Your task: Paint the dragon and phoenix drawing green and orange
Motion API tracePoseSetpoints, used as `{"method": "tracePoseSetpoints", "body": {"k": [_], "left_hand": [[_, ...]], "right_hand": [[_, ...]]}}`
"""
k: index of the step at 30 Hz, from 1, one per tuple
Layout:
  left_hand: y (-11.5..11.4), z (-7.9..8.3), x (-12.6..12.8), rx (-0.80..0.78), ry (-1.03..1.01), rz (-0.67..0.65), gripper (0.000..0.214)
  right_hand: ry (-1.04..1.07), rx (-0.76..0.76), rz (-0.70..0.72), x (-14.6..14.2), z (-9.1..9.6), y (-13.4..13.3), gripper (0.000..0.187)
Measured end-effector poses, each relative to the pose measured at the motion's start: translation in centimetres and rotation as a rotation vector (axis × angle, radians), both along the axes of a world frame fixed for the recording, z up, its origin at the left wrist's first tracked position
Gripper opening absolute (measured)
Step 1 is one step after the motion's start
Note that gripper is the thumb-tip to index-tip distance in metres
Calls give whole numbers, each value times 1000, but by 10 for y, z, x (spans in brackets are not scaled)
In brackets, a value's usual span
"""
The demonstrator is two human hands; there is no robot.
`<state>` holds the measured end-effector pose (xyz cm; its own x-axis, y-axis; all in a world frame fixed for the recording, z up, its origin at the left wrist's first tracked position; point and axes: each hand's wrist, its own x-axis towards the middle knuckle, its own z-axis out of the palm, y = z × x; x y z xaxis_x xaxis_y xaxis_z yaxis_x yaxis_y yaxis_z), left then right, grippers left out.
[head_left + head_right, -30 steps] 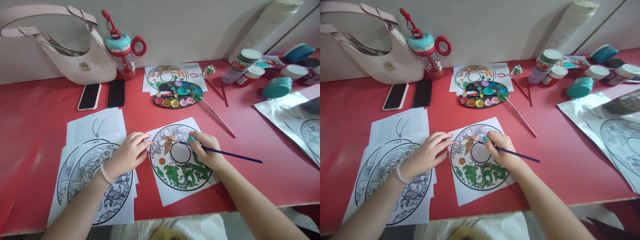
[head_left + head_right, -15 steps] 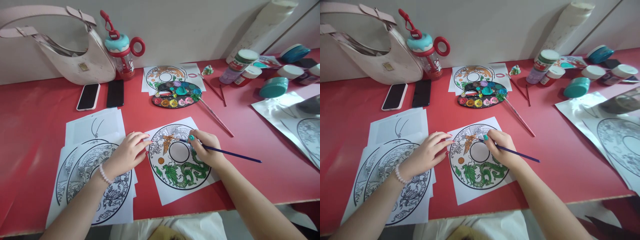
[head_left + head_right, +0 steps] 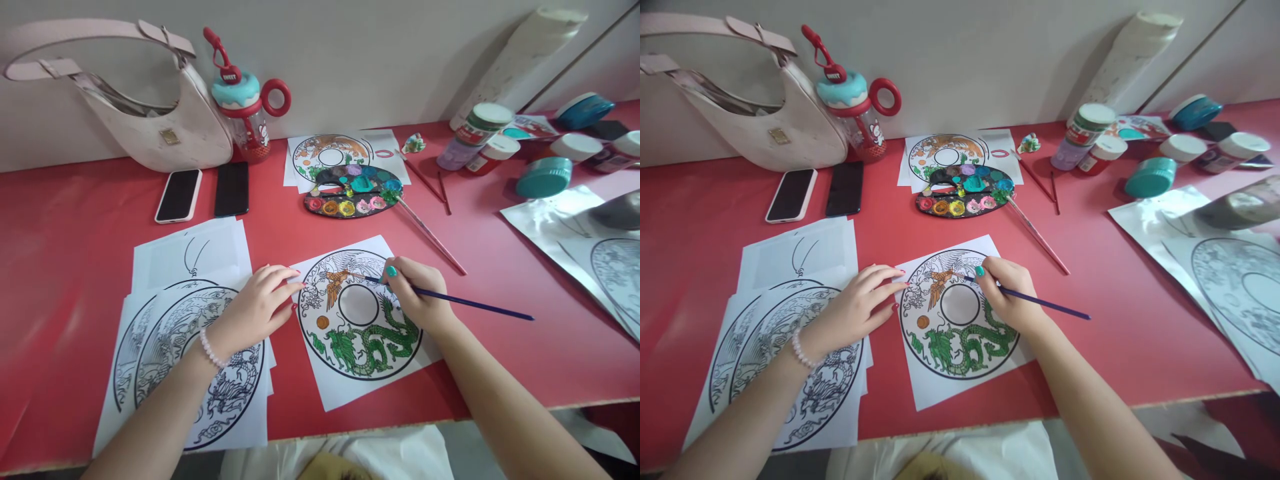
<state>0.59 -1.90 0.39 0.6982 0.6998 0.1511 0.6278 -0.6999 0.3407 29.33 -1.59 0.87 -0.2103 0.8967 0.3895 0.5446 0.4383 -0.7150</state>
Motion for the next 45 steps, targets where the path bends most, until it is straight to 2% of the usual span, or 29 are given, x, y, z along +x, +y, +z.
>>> {"method": "tracePoseSetpoints", "body": {"k": [4,10,16,26,34,39,45], "left_hand": [[0,0,0,-11,-7,5,34],[1,-1,0,-11,-13,3,34],[0,-1,0,-7,-12,2,33],[0,0,-1,6,-18,-4,32],[0,0,-1,-2,-17,-3,32],[1,0,0,0,-34,-3,32],[0,-1,0,-7,-13,3,31]], "right_hand": [[22,-9,-33,-1,0,0,30],[-12,-40,68,-3,1,-1,32],[44,0,-90,2,-1,1,32],[54,-8,-9,2,0,0,35],[58,-4,-97,4,-2,1,33],[74,-14,-18,5,-1,0,33],[88,-25,4,4,0,-2,34]]}}
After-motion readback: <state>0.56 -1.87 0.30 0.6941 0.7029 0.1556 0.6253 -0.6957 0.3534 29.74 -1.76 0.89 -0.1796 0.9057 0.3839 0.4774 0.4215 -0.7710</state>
